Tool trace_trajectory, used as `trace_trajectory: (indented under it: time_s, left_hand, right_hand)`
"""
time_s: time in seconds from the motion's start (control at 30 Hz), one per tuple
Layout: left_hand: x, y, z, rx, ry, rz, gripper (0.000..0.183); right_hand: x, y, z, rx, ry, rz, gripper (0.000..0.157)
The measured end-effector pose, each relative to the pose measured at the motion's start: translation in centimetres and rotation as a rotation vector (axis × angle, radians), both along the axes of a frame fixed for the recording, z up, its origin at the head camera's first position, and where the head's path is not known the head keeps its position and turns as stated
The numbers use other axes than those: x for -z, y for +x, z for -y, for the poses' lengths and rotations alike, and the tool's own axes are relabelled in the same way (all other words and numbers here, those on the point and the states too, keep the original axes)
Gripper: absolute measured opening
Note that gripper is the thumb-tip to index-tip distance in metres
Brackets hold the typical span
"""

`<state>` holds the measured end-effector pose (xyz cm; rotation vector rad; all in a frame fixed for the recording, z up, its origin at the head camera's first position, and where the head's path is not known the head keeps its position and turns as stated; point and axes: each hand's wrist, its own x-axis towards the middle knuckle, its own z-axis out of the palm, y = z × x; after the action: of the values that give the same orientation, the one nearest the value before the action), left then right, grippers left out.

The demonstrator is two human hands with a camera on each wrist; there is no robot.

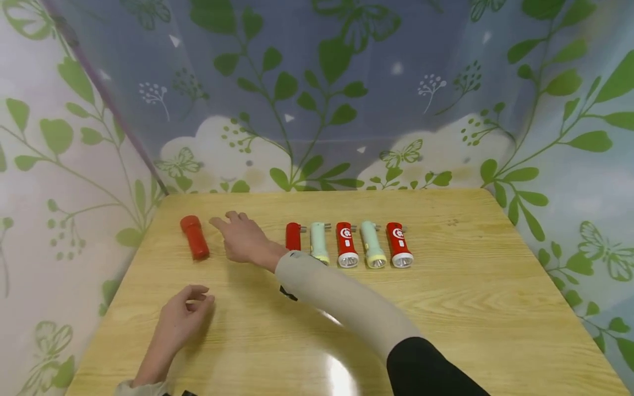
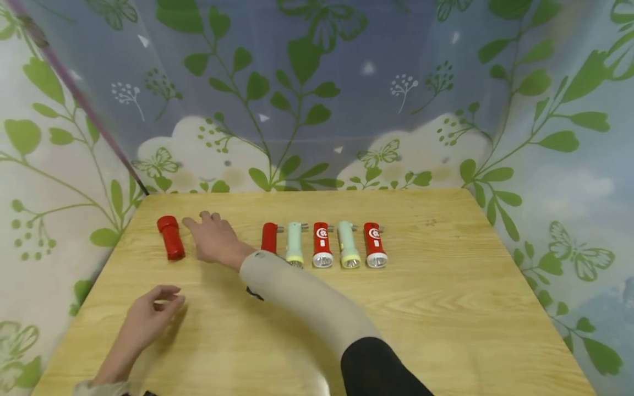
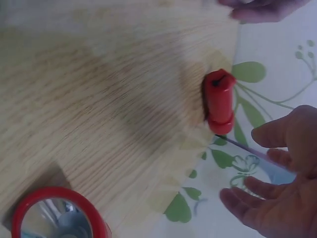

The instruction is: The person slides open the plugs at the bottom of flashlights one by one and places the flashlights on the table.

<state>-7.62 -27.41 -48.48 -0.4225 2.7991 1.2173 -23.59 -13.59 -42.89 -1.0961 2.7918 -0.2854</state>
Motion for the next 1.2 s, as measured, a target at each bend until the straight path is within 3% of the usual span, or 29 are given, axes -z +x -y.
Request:
trace_trajectory:
  time_s: [0.17, 0.53, 0.67, 1.03, 1.2]
  left_hand:
    - [-0.3, 1.3, 1.6, -0.048, -0.009, 0.028, 0.041]
    - [-0.8, 3.0, 2.7, -0.084, 0.011, 0.041, 0.041]
    - [-0.8, 3.2, 2.8, -0.094, 0.015, 0.03, 0.037]
    - [-0.3, 4.1, 3.0, -0.091, 0.06, 0.033, 0.037]
    - [-0.4, 4.4, 3.3, -0.107, 0.061, 0.045, 0.038]
  right_hand:
    - [1.5, -0.5, 2.1, -0.077, 0.177, -0.187, 0.064]
    - [4.2, -1.6, 4.4, -0.213, 0.359, -0.436, 0.068]
    - [4.5, -1.8, 5.3, -0.244, 0.359, -0.48, 0.068]
    - [5.7, -2.3, 7.3, -0.293, 0.468, -0.482, 0.067]
    - [6.2, -2.9, 7.6, -0.315, 0.454, -0.539, 0.056]
